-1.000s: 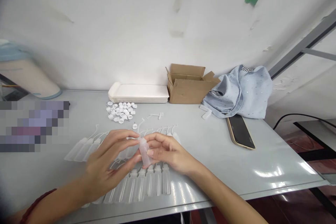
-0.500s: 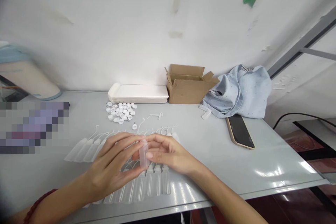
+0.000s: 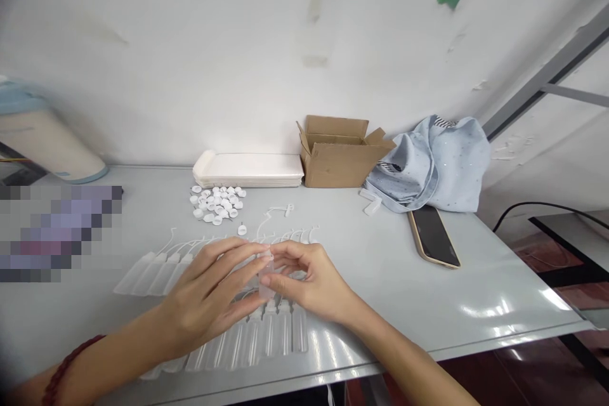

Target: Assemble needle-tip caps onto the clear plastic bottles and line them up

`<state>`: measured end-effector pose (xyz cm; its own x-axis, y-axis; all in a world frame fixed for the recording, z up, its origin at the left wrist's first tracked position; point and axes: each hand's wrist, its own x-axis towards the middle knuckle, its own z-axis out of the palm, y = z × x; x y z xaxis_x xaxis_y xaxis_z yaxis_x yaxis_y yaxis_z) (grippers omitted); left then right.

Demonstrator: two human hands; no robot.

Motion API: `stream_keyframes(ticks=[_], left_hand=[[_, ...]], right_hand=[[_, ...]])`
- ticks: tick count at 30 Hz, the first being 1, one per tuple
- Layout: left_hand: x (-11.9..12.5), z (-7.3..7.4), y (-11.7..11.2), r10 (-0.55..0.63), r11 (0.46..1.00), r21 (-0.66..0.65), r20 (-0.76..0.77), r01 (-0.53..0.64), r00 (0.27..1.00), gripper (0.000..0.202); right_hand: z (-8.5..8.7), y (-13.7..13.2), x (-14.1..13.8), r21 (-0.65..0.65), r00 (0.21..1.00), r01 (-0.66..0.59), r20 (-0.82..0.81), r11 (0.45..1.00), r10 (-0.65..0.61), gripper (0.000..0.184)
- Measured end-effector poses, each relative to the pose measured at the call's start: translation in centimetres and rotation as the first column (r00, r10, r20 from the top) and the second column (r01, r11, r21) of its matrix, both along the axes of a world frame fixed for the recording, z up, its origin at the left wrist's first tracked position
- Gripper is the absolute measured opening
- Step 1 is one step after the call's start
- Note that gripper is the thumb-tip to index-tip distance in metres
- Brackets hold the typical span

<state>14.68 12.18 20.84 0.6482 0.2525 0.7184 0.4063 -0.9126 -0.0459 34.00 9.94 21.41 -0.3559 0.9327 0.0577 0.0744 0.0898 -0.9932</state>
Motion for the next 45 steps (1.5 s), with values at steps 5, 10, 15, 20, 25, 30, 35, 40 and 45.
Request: stream_keyframes(ticks=[5,10,15,20,25,30,35,40,45], left_hand=[[0.9,0.5,0.4,-0.072,0.99,-0.129,-0.061,0.064,0.996,0.036],[2.9,1.0,-0.9,-0.229,0.941,-0.286,-0.153,0.178,0.961,0.036],[5.1,0.7,-2.6,-0.292,0.9,-0.388,-0.196,0.199,0.936,0.04],[6.4,0.0,-3.2,-0.233,0.907,-0.408,-0.268,0.109,0.935,0.04],[6.6,-0.7,-3.4,-0.193,0.925,-0.377,-0.334,0.057,0.922,0.039],[6.5,-1.2,-3.8,-0.157,0.939,-0.342,-0.368,0.024,0.916,0.036],[6.3,-1.4,-4.0,-0.177,0.934,-0.355,-0.39,0.03,0.904,0.032],[6.2,-1.4,-4.0,-0.178,0.931,-0.366,-0.415,0.015,0.892,0.03],[6.1,-1.1,-4.2,-0.189,0.93,-0.368,-0.451,0.011,0.872,0.027]], right_hand=[[1.7,0.2,2.0,-0.01,0.952,-0.102,0.288,0.995,0.101,0.018],[3.3,0.2,5.0,-0.129,0.781,-0.372,0.491,0.919,0.385,0.023],[3.4,0.0,6.7,-0.232,0.662,-0.472,0.544,0.851,0.515,0.023],[2.7,0.3,7.3,-0.338,0.632,-0.417,0.559,0.843,0.537,0.017],[2.6,0.8,7.4,-0.411,0.628,-0.377,0.545,0.83,0.555,0.016],[2.4,1.1,6.9,-0.434,0.62,-0.396,0.524,0.81,0.584,0.016],[2.3,1.2,6.6,-0.435,0.603,-0.429,0.515,0.792,0.609,0.016],[2.3,1.2,6.5,-0.421,0.587,-0.445,0.529,0.79,0.613,0.014],[2.4,1.3,6.3,-0.444,0.58,-0.436,0.527,0.783,0.622,0.012]])
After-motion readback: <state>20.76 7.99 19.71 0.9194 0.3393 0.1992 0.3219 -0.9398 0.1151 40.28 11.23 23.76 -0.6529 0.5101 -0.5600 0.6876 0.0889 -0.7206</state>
